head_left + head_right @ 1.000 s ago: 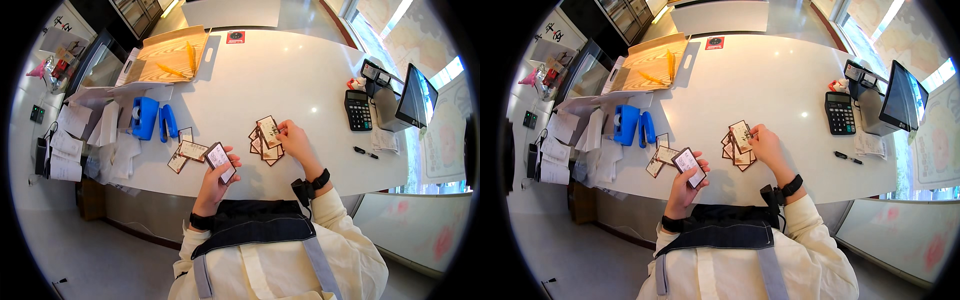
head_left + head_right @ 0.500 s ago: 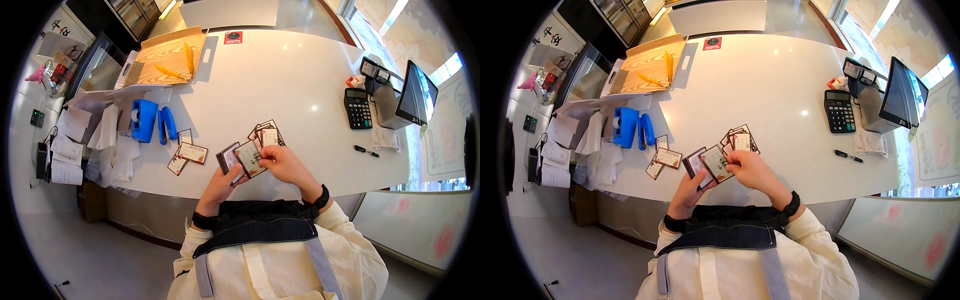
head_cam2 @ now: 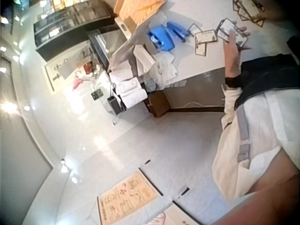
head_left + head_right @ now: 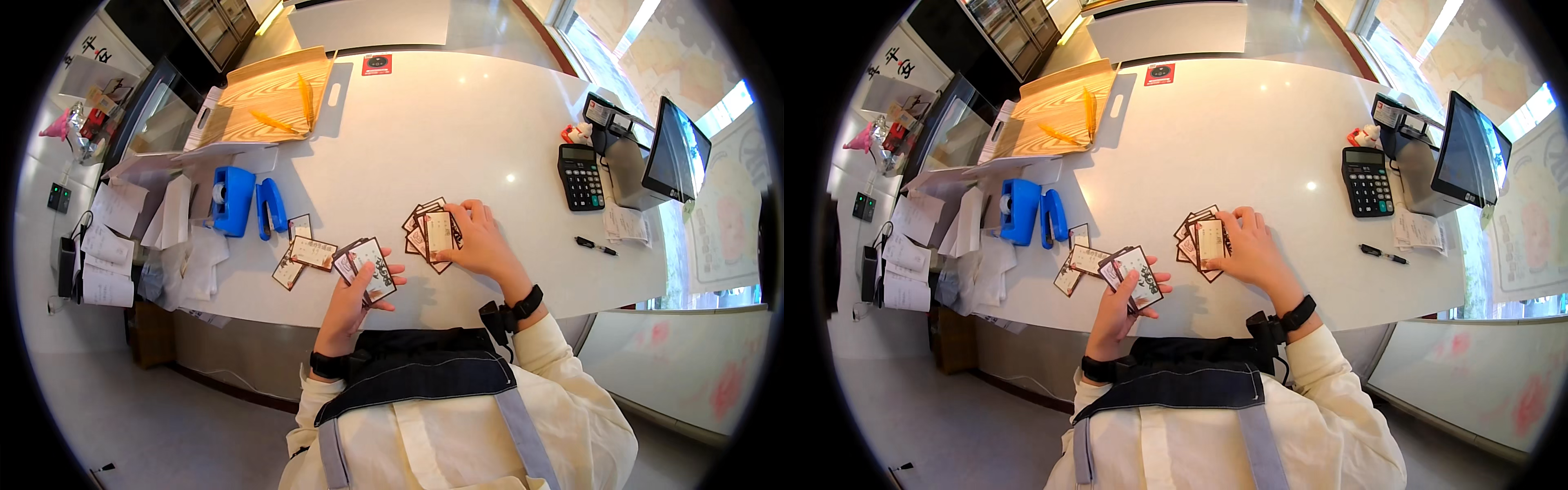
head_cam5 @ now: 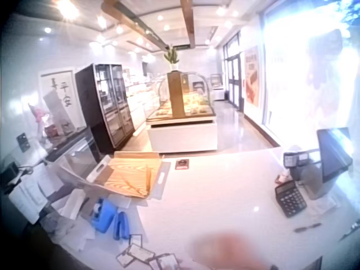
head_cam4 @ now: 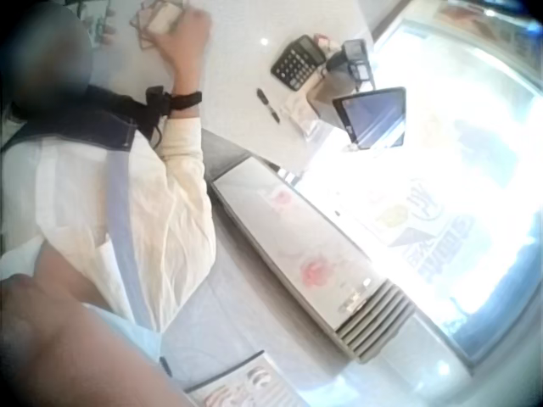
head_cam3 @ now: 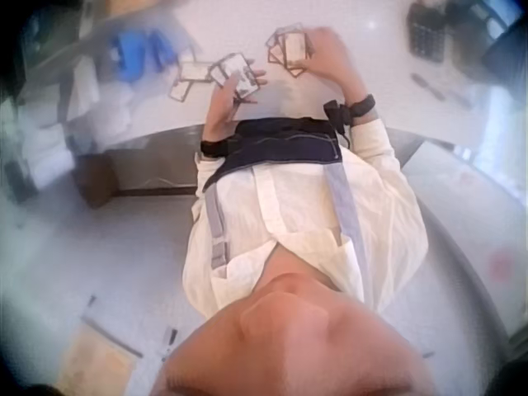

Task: The person retrieves a stack of small rectangular cards from a desk drawer and sorts them on the counter. They then attach rubber bands to the cards and walk to a glass display case to place the cards among various baked goods.

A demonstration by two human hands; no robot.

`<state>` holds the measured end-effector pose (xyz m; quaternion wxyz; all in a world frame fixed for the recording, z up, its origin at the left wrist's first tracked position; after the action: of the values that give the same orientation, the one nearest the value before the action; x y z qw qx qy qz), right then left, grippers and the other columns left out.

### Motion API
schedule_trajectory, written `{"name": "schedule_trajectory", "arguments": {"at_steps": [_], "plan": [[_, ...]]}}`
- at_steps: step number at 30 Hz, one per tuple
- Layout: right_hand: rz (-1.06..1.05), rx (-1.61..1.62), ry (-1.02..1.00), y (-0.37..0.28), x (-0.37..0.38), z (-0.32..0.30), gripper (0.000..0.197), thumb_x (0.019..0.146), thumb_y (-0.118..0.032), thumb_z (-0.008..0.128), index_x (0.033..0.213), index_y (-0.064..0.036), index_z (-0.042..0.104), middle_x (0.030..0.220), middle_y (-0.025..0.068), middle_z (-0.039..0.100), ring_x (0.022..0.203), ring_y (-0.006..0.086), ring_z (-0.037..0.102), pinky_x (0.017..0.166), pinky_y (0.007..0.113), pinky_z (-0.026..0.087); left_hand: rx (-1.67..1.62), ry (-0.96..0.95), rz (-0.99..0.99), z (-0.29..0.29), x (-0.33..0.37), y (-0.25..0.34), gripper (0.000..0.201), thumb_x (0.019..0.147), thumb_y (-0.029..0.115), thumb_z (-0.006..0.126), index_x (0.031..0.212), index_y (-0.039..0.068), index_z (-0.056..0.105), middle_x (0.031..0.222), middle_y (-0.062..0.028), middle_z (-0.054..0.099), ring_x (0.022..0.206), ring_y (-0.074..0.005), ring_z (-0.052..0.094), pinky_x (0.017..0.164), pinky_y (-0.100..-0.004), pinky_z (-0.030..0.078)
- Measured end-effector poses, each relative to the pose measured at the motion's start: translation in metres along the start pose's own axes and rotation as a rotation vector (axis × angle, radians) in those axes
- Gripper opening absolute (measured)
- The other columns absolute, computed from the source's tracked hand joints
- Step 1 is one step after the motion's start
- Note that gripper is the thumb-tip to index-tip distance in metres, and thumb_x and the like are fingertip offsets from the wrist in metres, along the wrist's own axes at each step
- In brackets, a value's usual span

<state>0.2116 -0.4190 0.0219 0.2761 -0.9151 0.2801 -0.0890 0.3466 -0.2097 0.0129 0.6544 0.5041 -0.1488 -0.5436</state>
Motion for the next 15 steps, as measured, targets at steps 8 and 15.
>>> {"name": "schedule_trajectory", "arguments": {"at_steps": [8, 15], "plan": [[0.003, 0.093, 0.172, 0.010, -0.002, 0.013, 0.056, 0.068, -0.022, 0.078, 0.114, -0.0066, 0.049, 0.110, 0.0118, 0.051, 0.106, 0.0286, 0.048, 0.088, 0.040, 0.041, -0.299, -0.122, 0.044, 0.000, -0.005, 0.001, 0.054, 0.091, 0.020, 0.044, 0.138, -0.001, 0.030, 0.131, -0.0243, 0.046, 0.120, -0.0328, 0.049, 0.086, -0.0404, 0.052], [-0.012, 0.759, -0.007, -0.010, -0.014, 0.002, 0.024, 0.080, -0.011, 0.068, 0.100, -0.0039, 0.055, 0.083, 0.0104, 0.061, 0.068, 0.0249, 0.059, 0.065, 0.031, 0.048, -0.264, -0.120, 0.048, -0.004, 0.002, -0.006, 0.055, 0.090, 0.017, 0.045, 0.139, -0.001, 0.028, 0.136, -0.0219, 0.041, 0.123, -0.0325, 0.046, 0.092, -0.0487, 0.047]]}}
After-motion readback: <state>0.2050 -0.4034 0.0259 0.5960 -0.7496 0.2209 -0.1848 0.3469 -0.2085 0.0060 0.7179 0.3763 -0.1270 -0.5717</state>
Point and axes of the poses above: each hand's wrist, its own x-axis towards the middle knuckle, its own z-axis out of the palm, y = z × x, the point moved 1 cm from there along x, towards the middle knuckle
